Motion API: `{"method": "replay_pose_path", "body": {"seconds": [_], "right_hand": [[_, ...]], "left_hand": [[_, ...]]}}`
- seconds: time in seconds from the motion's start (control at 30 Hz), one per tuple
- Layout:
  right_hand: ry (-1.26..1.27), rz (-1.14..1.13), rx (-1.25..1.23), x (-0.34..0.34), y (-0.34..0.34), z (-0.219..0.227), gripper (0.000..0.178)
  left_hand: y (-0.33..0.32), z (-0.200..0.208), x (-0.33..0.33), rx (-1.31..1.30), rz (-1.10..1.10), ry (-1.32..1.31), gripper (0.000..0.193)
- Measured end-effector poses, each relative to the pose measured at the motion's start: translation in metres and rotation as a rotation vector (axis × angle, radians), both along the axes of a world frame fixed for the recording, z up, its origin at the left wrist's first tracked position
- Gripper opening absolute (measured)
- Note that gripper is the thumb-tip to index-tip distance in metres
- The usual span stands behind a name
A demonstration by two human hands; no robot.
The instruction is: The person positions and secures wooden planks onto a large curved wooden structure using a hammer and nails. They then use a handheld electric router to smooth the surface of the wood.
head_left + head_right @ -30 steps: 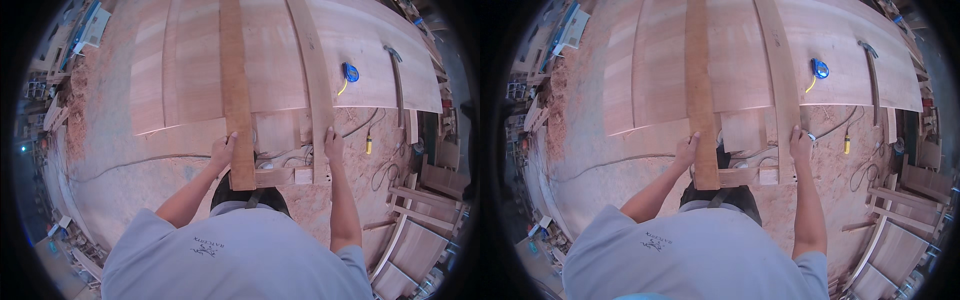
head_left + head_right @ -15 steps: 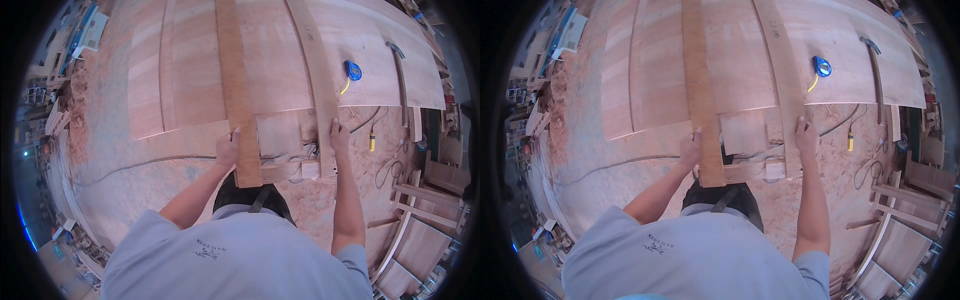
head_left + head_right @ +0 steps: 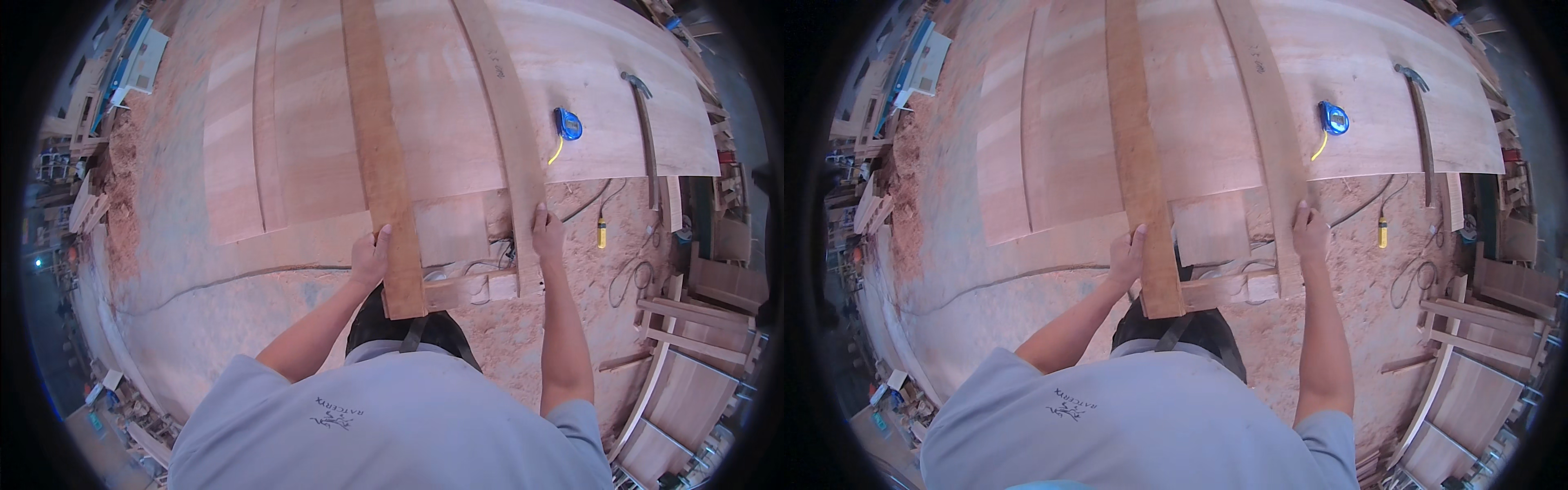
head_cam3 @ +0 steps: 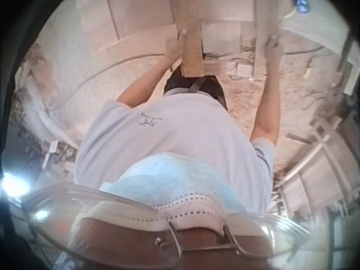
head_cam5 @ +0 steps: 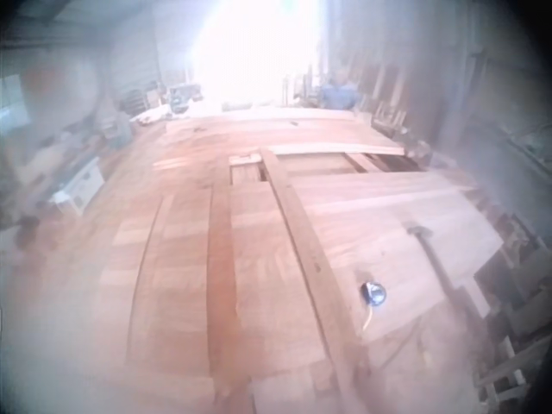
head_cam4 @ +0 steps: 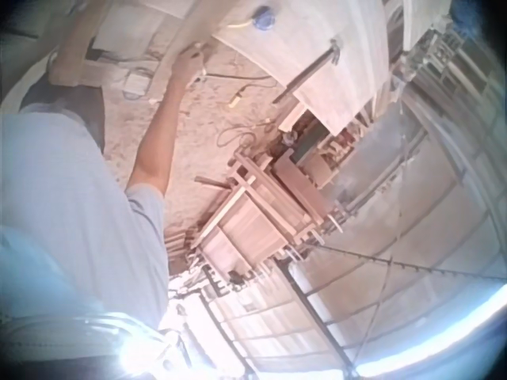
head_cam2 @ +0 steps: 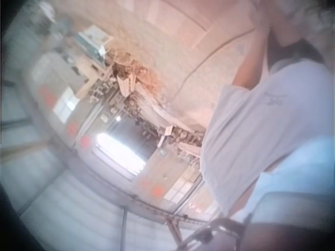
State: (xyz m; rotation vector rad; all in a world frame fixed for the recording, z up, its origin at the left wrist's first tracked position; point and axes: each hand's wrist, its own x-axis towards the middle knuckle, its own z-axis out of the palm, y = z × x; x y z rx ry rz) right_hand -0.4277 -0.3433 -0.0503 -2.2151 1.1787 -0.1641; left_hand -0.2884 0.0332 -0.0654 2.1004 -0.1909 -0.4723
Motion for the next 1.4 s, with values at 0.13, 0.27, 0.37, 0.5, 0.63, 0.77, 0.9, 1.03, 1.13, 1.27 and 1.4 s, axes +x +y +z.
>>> {"method": "replay_pose_path", "body": {"seconds": [0.13,0.27,0.37,0.5,0.63,0.77,0.9,1.03,1.13,1.27,1.4], "right_hand": [[-0.049,-0.018,0.025,-0.013,-0.008,-0.011,0.057],[0.218,0.003,-0.347,0.012,-0.055,0.054,0.046],[0.489,-0.022,-0.641,0.01,-0.177,0.042,0.038],[0.848,-0.143,-0.734,-0.045,-0.343,0.028,0.047],[0.403,-0.302,-0.465,-0.033,-0.376,0.025,0.069],[0.485,-0.214,-0.384,0.006,-0.353,0.032,0.062],[0.223,-0.147,-0.312,-0.005,-0.353,0.018,0.042],[-0.169,-0.142,0.205,0.001,-0.311,0.051,0.033],[-0.288,-0.146,0.263,-0.016,-0.248,0.081,0.028],[-0.499,-0.169,0.259,-0.044,-0.104,0.147,0.022],[-0.672,-0.26,0.17,-0.085,0.03,0.163,0.02]], "left_hand": [[-0.002,-0.021,0.001,0.296,-0.114,-0.123,0.065],[0.002,0.016,-0.002,0.064,-0.032,0.009,0.06],[0.005,0.029,-0.003,0.148,0.01,0.072,0.068],[-0.009,0.005,0.006,0.182,-0.121,-0.09,0.075],[0.0,0.031,0.008,0.146,-0.108,0.004,0.072],[0.017,0.024,-0.002,0.164,-0.092,0.003,0.069],[0.001,0.037,0.001,0.117,-0.138,-0.022,0.068],[0.009,0.027,0.011,0.234,-0.24,0.047,0.068],[0.008,0.028,0.015,0.217,-0.286,0.046,0.068],[0.015,0.05,0.038,0.259,-0.469,0.028,0.063],[-0.005,0.123,0.111,0.52,-0.887,0.194,0.06]]}}
